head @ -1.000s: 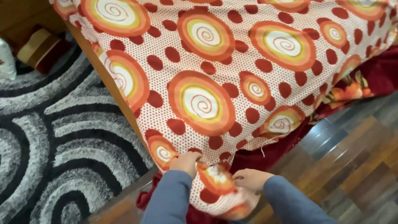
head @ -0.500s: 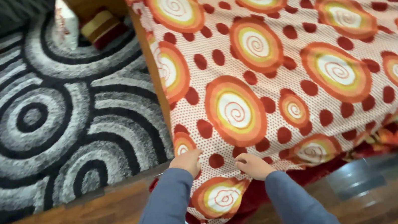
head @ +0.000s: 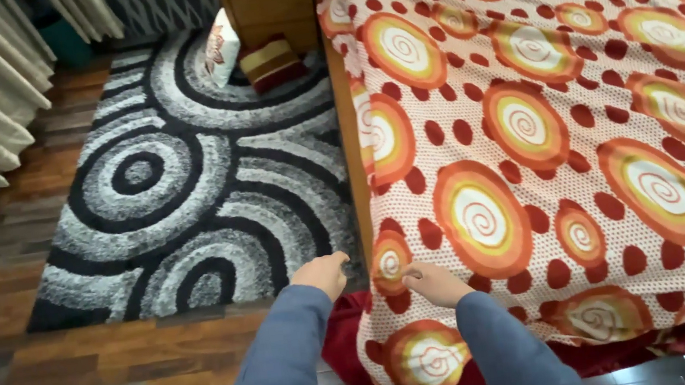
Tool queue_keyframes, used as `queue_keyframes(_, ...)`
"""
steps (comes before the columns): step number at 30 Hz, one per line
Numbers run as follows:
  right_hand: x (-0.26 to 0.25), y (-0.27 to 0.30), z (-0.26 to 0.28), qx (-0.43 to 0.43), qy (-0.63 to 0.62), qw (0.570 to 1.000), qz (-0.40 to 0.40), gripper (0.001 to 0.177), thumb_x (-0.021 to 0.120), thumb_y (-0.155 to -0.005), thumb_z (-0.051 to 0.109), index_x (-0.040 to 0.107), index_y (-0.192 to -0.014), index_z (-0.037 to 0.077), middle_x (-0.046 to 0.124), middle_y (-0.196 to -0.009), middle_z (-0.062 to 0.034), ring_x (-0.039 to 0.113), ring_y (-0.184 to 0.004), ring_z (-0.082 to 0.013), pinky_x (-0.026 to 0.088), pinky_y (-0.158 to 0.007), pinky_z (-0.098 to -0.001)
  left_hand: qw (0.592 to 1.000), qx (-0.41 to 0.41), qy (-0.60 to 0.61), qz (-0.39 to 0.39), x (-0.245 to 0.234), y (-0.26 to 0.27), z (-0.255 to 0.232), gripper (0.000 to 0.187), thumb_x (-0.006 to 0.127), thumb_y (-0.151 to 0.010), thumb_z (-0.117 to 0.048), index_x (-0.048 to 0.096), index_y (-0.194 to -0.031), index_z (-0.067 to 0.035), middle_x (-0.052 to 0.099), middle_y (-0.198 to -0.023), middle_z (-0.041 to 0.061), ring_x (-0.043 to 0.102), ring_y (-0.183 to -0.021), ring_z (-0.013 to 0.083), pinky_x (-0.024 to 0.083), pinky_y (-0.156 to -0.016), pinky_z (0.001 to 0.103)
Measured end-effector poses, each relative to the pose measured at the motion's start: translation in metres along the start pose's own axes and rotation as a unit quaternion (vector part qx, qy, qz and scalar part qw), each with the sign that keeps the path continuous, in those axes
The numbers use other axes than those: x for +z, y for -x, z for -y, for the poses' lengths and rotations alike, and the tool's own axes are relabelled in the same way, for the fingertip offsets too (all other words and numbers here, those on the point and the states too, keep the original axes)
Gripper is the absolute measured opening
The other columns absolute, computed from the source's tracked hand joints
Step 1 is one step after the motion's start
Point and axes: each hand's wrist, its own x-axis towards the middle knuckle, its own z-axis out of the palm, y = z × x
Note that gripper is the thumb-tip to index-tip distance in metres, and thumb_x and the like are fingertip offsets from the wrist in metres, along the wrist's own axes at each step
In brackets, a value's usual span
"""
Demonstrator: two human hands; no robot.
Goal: The person smooths and adjusts a patterned bedsheet on a bed, repeatedly pulling and tucking the edges to make it neat. The person walks around the bed to reach different sides and continues smoothing the sheet by hand.
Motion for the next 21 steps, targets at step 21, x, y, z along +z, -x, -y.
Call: queue_keyframes(21,0.119,-0.030,0.167,-0.068,0.076,0.995,0.010,0.038,0.064,-0.092,0.041,0.073,-0.126,0.025,0.077,-0.116,-0.0077,0.070,-0.116,-0.0279,0.054,-0.103,-0.0434,0.990,-0.025,0.061,-0.126,-0.113,0.111,0.158,0.033,0.053,-0.097,-0.021,0.067,-0.126,-0.026,0.078,-0.108,0.005,0.073,-0.103,0.0315,0.062,-0.089,0.047)
